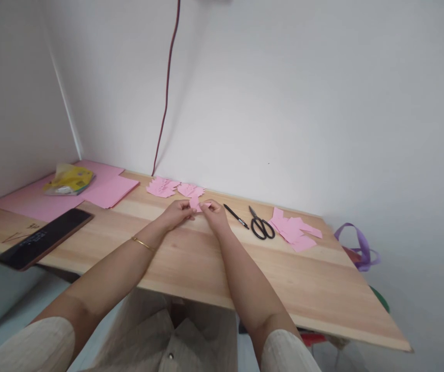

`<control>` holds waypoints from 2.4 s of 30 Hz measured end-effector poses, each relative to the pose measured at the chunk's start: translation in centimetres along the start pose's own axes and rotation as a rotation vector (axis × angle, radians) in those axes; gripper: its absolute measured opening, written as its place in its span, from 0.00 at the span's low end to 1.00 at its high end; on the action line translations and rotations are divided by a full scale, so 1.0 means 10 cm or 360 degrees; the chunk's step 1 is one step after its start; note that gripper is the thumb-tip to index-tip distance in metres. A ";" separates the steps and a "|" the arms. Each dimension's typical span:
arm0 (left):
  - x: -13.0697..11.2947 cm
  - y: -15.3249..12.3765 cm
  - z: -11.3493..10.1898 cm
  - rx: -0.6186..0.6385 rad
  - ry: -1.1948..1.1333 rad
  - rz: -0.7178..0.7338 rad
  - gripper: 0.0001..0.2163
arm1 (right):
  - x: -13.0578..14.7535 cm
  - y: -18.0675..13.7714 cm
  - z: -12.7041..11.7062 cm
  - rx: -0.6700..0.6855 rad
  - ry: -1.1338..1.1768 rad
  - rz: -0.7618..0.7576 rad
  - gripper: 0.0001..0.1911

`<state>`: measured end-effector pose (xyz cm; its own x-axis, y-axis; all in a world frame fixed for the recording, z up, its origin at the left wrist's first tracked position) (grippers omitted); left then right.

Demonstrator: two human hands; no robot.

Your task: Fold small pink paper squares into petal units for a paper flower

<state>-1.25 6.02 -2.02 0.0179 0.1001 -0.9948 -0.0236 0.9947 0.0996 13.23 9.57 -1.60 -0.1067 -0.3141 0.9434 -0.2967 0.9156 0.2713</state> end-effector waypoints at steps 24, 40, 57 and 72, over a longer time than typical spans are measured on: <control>0.03 0.01 0.02 0.0043 -0.0008 0.0040 0.10 | 0.03 -0.02 0.00 0.0061 0.0021 0.0013 0.15; -0.01 -0.02 0.01 0.0028 0.0077 0.0054 0.12 | 0.13 -0.04 0.01 0.0083 -0.0139 -0.0047 0.14; -0.11 -0.08 0.03 0.0047 0.0389 0.0040 0.13 | -0.02 0.00 -0.03 0.0095 -0.0157 0.0012 0.19; -0.06 -0.07 0.02 0.0124 0.0431 0.0028 0.14 | 0.06 0.00 -0.07 -0.0022 -0.0033 0.0010 0.17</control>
<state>-1.02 5.28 -1.53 -0.2497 0.1180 -0.9611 0.0555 0.9927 0.1075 13.88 9.56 -0.93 -0.1281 -0.3133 0.9410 -0.2830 0.9209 0.2681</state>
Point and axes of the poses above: each hand's wrist, its own y-axis towards the middle knuckle, its own z-axis out of the palm, x = y × z, the point moved 4 cm from there along y, towards the middle knuckle, and after that the axes turned 2 degrees about z, right-handed, at the moved point
